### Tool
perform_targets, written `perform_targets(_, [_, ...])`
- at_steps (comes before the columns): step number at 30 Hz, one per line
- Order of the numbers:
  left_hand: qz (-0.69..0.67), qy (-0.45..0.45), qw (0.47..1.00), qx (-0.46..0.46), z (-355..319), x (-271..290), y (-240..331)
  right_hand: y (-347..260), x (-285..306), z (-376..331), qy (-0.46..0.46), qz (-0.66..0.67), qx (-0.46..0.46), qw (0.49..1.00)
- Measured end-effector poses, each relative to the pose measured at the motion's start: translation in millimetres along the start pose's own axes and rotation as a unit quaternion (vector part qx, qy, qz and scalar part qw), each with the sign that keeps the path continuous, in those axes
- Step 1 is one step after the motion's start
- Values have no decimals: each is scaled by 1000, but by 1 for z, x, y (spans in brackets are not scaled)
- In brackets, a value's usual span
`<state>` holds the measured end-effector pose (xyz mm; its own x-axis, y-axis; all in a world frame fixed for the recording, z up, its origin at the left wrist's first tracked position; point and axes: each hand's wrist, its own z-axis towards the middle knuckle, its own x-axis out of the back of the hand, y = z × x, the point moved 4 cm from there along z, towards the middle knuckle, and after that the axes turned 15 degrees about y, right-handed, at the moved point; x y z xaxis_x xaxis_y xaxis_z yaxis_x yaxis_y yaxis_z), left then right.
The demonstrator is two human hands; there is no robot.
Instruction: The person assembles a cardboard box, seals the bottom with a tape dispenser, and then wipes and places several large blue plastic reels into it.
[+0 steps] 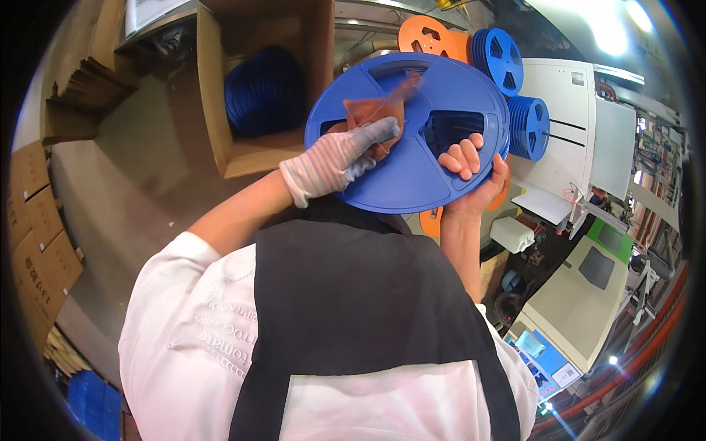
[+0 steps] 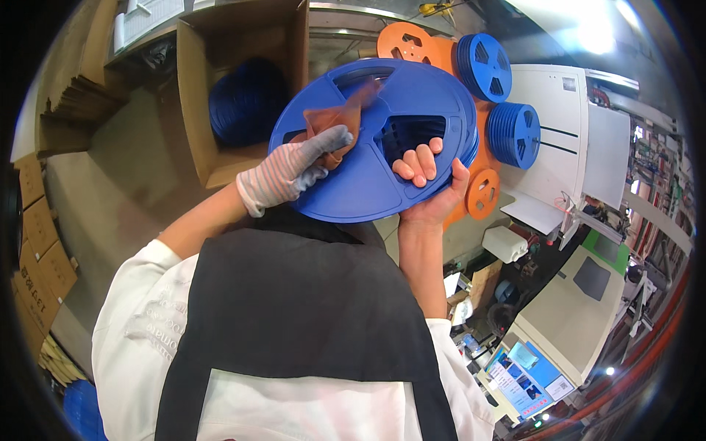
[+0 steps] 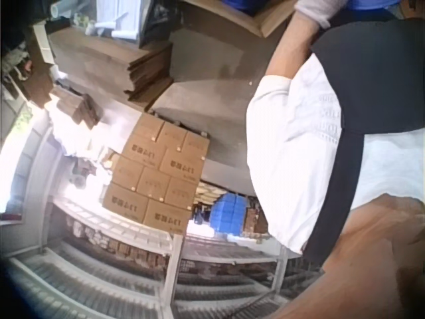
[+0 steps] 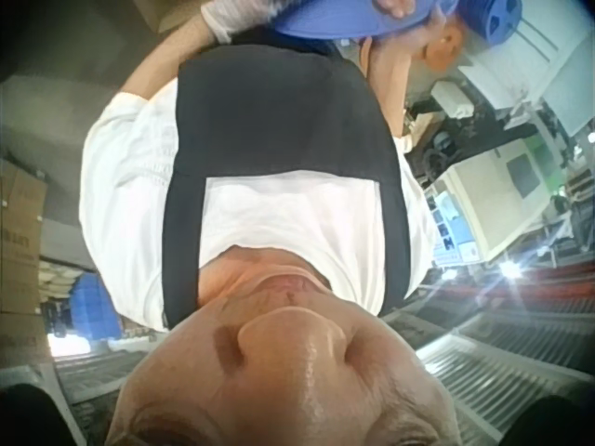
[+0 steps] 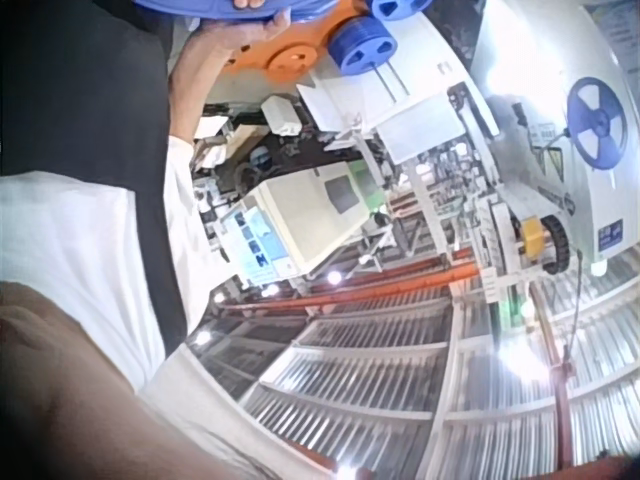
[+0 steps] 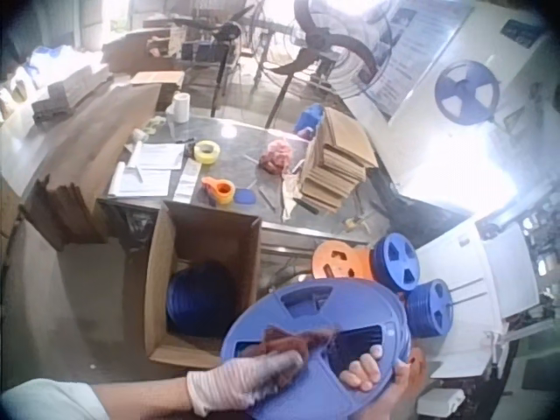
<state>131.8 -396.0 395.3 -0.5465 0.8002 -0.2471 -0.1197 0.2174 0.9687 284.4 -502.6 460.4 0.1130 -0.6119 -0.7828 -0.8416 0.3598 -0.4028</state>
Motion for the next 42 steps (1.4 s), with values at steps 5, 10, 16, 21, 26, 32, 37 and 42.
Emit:
perform_targets(5, [65, -74, 963, -249, -7, -44, 62, -6, 1, 3, 19, 9, 3, 1000])
perform_targets(10, [194, -87, 952, -220, -22, -3, 39, -8, 1, -2, -16, 5, 15, 1000])
perform_targets(16, [228, -2, 957, -182, -36, 39, 1, -22, 6, -9, -41, -1, 11, 999])
perform_targets(21, [359, 58, 871, -329, -46, 54, 20, -27, 8, -15, -68, 32, 5, 997])
perform_targets(26, [434, -35, 832, -345, -52, 47, 33, -23, 7, -14, -72, 44, -1, 996])
perform_targets(32, [497, -22, 795, -348, -56, 44, 17, -19, 2, -16, -90, 19, 4, 996])
perform_targets(37, [477, -1, 819, -319, -59, 46, 15, -19, -7, -12, -111, -41, 5, 993])
perform_targets(42, [284, 84, 942, -154, -60, 73, 12, -32, -10, -5, 110, -184, 86, 973])
